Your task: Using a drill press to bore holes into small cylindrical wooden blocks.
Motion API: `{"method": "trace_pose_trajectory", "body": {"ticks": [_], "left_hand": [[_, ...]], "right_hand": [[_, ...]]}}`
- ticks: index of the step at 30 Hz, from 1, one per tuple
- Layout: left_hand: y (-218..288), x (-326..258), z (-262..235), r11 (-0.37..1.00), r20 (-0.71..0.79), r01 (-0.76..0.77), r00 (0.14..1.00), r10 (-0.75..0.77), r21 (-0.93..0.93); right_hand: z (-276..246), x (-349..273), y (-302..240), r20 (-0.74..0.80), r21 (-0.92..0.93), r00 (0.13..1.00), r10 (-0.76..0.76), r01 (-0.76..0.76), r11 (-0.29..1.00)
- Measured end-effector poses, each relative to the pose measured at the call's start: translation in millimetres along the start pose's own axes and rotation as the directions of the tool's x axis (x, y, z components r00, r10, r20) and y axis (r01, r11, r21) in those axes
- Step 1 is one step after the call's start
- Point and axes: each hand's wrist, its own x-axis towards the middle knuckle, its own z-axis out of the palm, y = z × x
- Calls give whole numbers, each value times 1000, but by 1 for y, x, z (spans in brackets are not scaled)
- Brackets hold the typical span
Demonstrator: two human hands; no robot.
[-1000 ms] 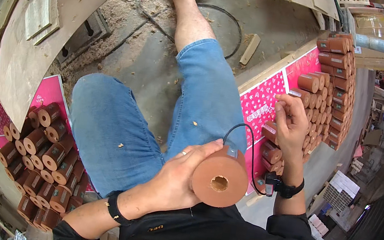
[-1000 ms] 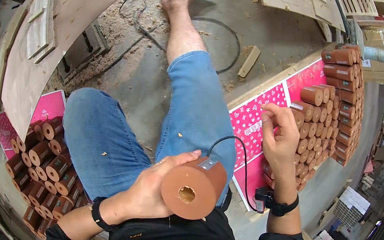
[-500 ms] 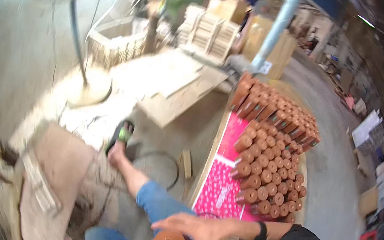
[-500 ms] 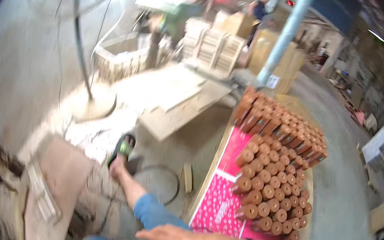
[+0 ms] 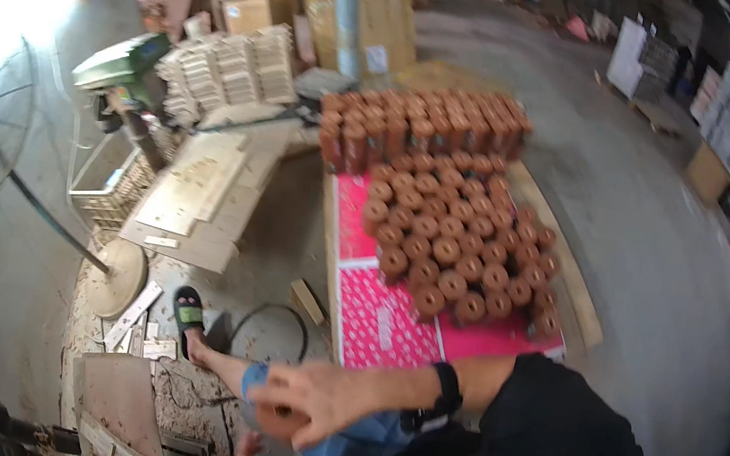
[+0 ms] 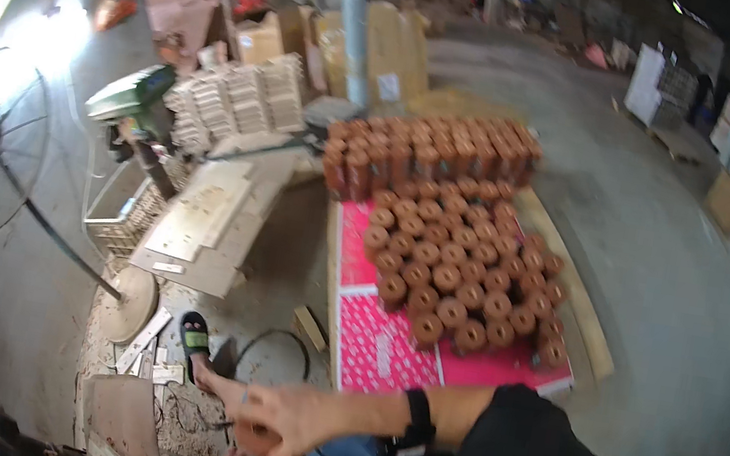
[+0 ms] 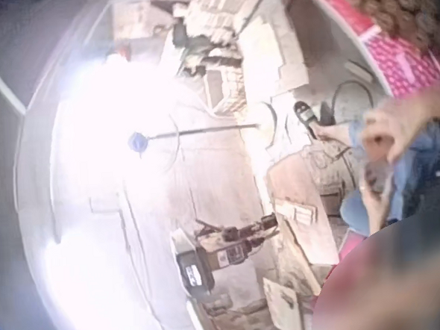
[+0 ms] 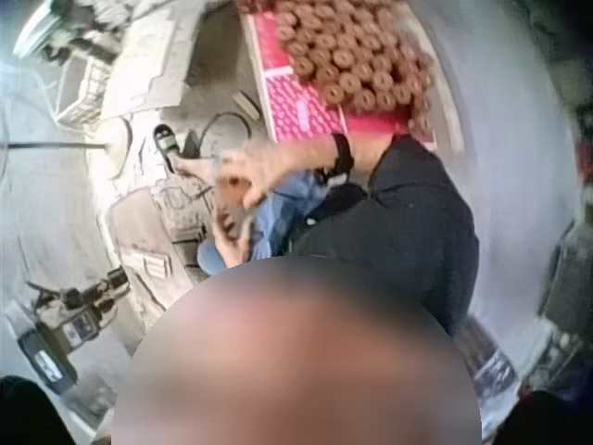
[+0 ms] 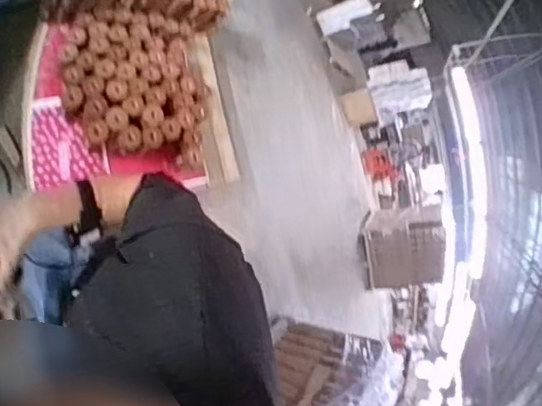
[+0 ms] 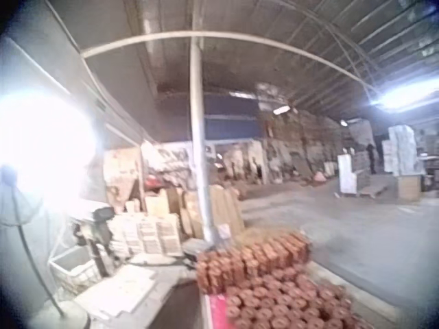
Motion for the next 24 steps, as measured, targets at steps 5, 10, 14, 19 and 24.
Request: {"method": "trace_pose_trajectory", "body": {"ticks": [5, 10, 14, 19, 24], "left_hand": [[-31, -11, -59, 992, -47, 98, 994, -95, 74], [-68, -26, -92, 959, -267, 284, 925, -272, 10], [-86, -33, -105, 942, -369, 334, 873, -319, -23], [-89, -33, -105, 927, -342, 372, 877, -337, 41], [-77, -27, -96, 895, -369, 444, 840, -398, 47]], "right_hand": [[-42, -78, 79, -591, 84, 756, 283, -292, 953], [-92, -217, 167, -944, 295, -72, 323, -626, 722], [-85, -354, 214, -825, 521, -564, -43, -787, 330], [-13, -477, 224, -471, 879, -874, -121, -476, 18], [35, -529, 228, -333, 942, -940, 76, -334, -8]]}}
